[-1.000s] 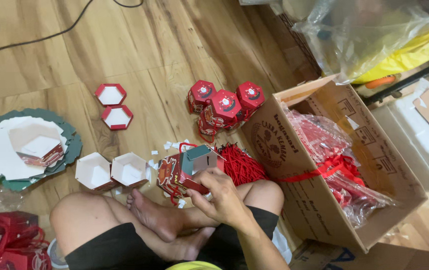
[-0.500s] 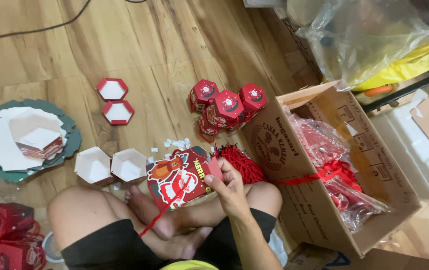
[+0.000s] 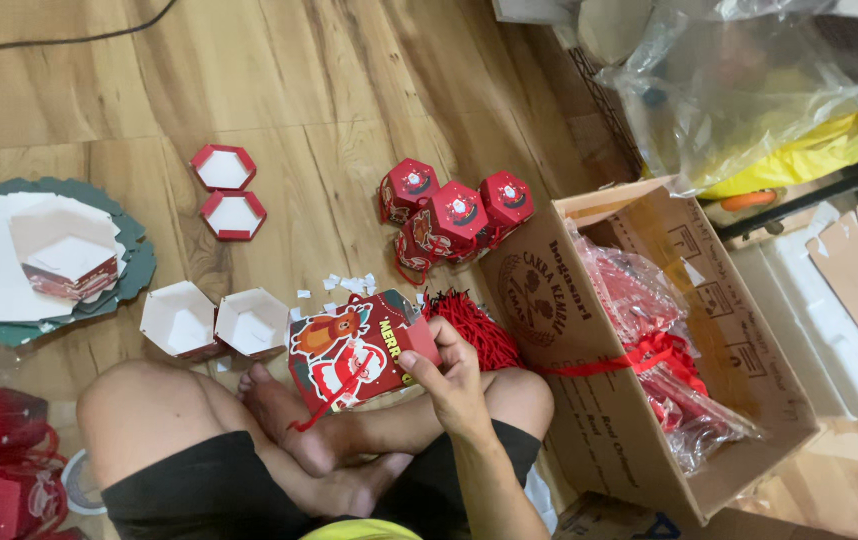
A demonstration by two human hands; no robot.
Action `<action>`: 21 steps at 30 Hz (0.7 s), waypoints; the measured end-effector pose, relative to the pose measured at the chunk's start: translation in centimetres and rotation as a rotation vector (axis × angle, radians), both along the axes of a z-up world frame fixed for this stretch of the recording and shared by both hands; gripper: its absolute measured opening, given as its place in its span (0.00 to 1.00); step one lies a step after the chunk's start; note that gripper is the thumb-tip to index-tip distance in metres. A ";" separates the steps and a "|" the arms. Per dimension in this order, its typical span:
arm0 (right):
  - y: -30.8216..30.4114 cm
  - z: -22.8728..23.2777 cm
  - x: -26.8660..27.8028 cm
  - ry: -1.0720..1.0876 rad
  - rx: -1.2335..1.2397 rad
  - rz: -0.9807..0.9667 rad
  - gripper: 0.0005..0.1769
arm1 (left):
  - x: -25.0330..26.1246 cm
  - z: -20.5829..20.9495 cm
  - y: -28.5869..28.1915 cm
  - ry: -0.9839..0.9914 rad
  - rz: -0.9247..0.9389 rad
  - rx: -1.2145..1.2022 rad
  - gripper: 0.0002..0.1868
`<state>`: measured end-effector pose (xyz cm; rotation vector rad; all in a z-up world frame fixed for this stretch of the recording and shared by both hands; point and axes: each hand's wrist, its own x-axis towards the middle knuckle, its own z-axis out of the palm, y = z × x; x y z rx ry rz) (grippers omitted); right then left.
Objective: The person assembles hexagonal cardboard gift boxes by folding the pre-cut flaps and threading red cord handles through the provided holes.
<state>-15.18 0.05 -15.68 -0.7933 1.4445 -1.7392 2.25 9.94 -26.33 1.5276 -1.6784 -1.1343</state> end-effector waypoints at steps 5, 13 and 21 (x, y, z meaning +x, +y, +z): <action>0.2 1.2 0.7 0.204 0.000 -0.093 0.10 | -3.4 9.2 -12.3 -0.052 -0.025 -0.008 0.83; 0.2 2.1 1.5 0.278 0.044 -0.024 0.09 | -4.3 8.3 -13.1 0.153 0.121 -0.402 0.72; -0.1 2.2 2.1 0.312 0.056 0.007 0.09 | -3.7 10.1 -12.6 0.441 0.188 -0.387 0.70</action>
